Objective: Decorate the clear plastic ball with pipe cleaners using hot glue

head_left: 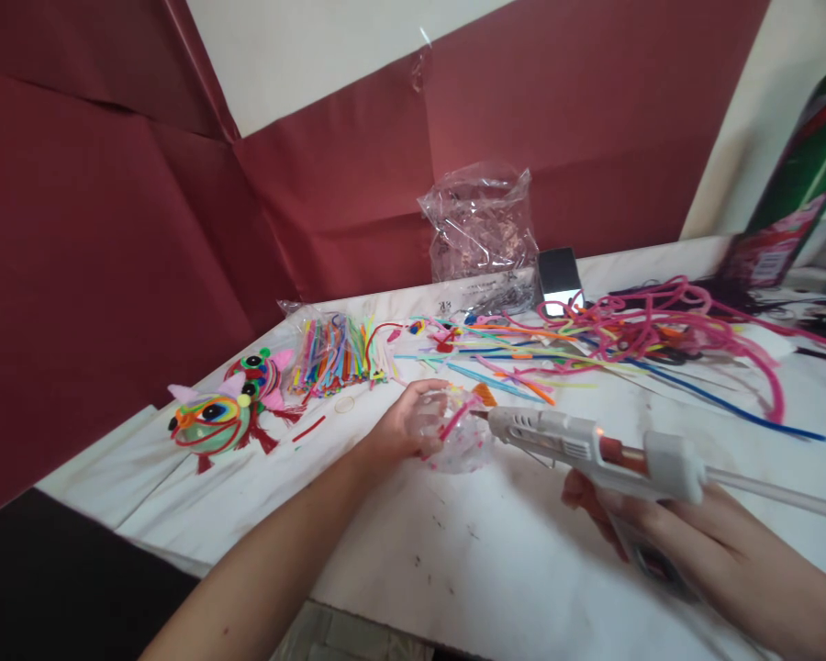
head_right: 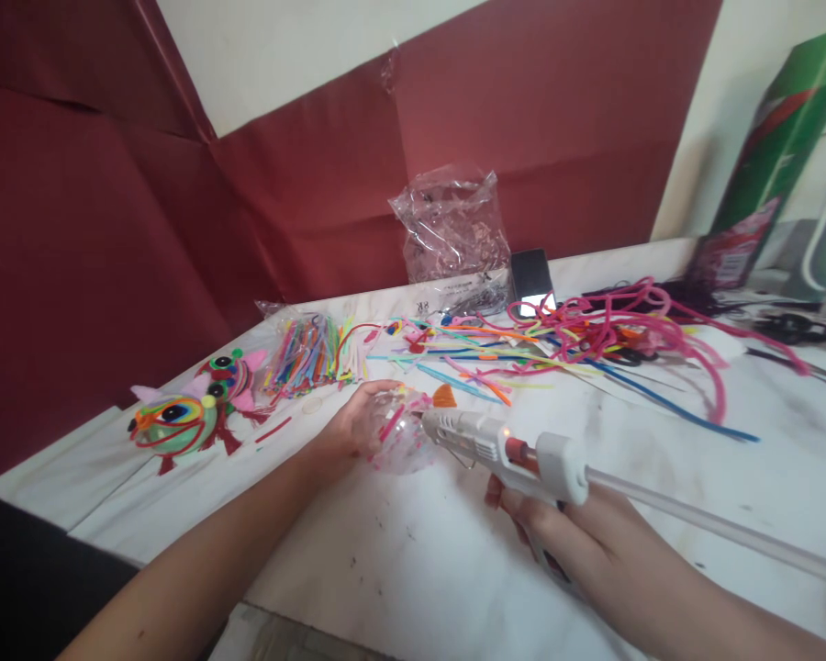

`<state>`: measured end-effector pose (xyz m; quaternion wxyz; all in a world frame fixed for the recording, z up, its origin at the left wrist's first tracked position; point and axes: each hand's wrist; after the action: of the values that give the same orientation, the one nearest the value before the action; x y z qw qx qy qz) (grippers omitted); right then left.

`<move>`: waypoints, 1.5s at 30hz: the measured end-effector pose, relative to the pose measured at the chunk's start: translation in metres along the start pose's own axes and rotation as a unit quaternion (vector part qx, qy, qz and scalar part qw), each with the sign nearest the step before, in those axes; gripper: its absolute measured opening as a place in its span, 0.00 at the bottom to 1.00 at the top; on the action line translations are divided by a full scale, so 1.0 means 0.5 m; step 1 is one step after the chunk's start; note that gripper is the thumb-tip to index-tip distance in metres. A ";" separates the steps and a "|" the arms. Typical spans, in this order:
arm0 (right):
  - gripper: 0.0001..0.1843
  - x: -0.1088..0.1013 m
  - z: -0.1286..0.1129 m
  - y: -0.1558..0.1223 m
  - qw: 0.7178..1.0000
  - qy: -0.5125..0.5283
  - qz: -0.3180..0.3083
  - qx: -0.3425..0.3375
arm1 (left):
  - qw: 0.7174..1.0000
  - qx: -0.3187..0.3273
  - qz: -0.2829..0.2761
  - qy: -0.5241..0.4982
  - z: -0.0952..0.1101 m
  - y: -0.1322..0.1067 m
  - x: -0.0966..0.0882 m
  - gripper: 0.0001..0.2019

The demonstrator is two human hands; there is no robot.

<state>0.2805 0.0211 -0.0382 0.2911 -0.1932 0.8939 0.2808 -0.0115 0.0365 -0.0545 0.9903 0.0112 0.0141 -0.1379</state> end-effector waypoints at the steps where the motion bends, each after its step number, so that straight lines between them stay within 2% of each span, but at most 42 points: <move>1: 0.30 -0.001 -0.002 0.000 1.000 -0.004 0.006 -0.002 | 1.000 -0.002 -0.004 -0.003 0.000 0.000 0.000 0.39; 7: 0.29 -0.001 -0.003 0.005 1.000 0.009 0.003 -0.013 | 1.000 0.011 -0.003 -0.003 0.003 0.000 0.003 0.38; 11: 0.26 0.001 0.000 0.007 0.999 0.001 0.027 -0.017 | 1.000 0.002 -0.011 -0.008 0.004 0.000 0.002 0.38; 16: 0.27 0.005 -0.004 0.005 1.000 0.019 0.001 -0.008 | 1.000 0.011 -0.008 0.001 0.001 0.000 0.000 0.38; 21: 0.26 -0.002 -0.012 0.010 1.000 0.001 0.023 -0.004 | 1.000 0.000 -0.010 -0.003 0.000 -0.001 -0.001 0.38; 24: 0.27 -0.004 -0.013 0.010 1.000 0.007 0.008 -0.013 | 1.000 0.005 -0.009 0.005 0.000 0.000 -0.001 0.38; 33: 0.29 -0.003 -0.010 0.008 1.000 0.010 -0.015 0.025 | 1.000 0.006 -0.009 -0.005 0.003 0.000 0.002 0.38; 37: 0.31 -0.004 -0.018 0.019 0.997 0.023 0.008 0.068 | 1.000 0.004 -0.019 -0.014 0.003 0.000 0.003 0.38; 45: 0.24 -0.011 -0.013 0.009 1.000 0.006 0.019 0.001 | 0.999 0.027 -0.010 -0.021 -0.003 0.004 0.001 0.36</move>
<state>0.2798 0.0217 -0.0284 0.2803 -0.1774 0.8996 0.2839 -0.0107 0.0386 -0.0561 0.9883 0.0345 -0.0101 -0.1481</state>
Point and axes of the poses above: each hand's wrist, its own y-axis towards the middle knuckle, its own x-axis out of the palm, z = x × y, and after that the axes turned 8 degrees about -x, right-handed
